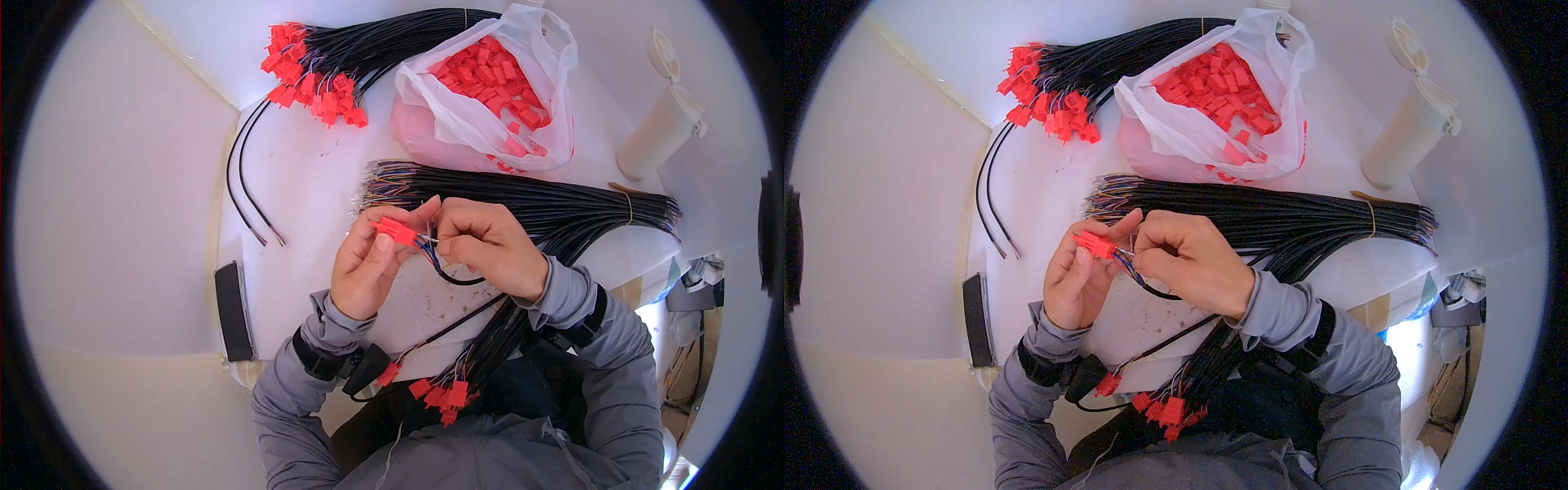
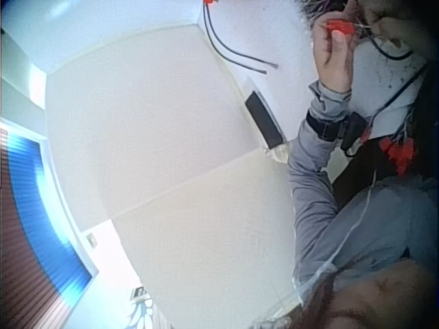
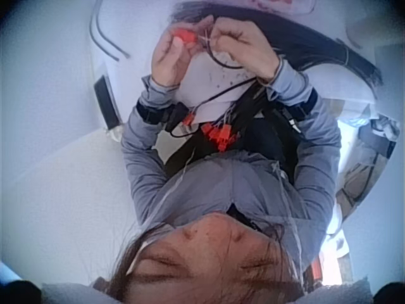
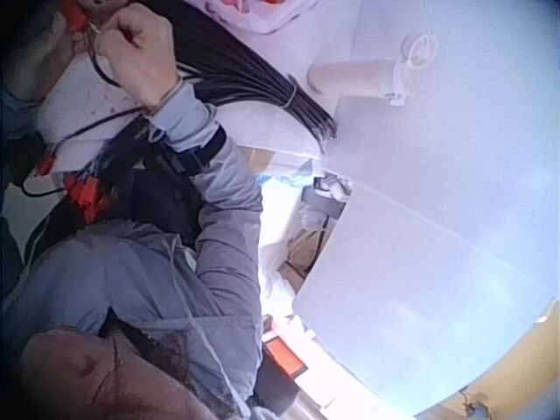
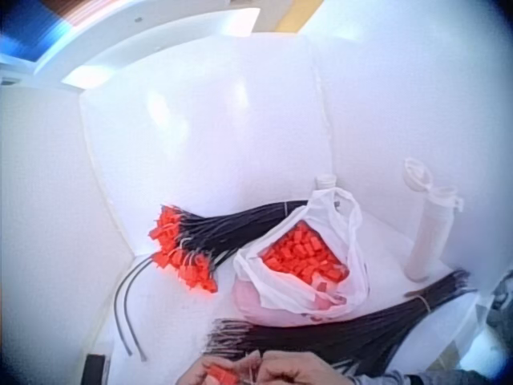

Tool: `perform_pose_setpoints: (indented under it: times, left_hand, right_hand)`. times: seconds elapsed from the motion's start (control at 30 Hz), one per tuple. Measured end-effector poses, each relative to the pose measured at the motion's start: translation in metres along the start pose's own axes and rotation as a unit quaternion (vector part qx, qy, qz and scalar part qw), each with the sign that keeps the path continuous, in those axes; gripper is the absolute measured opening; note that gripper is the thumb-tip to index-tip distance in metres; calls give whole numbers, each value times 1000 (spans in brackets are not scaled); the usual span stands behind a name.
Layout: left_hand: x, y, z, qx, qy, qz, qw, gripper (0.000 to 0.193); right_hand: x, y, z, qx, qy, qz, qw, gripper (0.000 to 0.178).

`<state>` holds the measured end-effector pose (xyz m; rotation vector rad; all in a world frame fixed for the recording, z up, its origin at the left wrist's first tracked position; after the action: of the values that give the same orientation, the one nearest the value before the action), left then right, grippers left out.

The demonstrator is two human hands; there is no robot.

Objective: Inserting individual wires into a red plastic connector housing to assemble a wire harness.

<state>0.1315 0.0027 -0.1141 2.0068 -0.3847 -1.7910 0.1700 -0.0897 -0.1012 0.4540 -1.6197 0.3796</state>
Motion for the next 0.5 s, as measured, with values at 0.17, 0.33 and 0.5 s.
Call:
perform_pose_setpoints:
  times: [0.17,0.33,0.5]
  left_hand:
    - [5,-6,1,-15,-6,-10,1000,33]
    - [5,-8,2,-16,-2,-20,1000,33]
    - [6,-11,1,-19,8,-51,998,31]
  right_hand:
    - [0,-1,0,-10,-45,12,999,13]
    - [0,3,0,9,-28,-14,999,10]
    - [2,5,-1,22,-8,-5,1000,10]
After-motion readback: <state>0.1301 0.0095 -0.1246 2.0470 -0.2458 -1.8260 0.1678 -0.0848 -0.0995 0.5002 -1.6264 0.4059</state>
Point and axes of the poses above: each hand's wrist, its own z-axis away from the middle knuckle, its own y-axis out of the palm, x = y × z, the point moved 9 cm from there along -z, towards the middle knuckle, and after that the axes turned 15 degrees about -x, right-handed, at the moved point
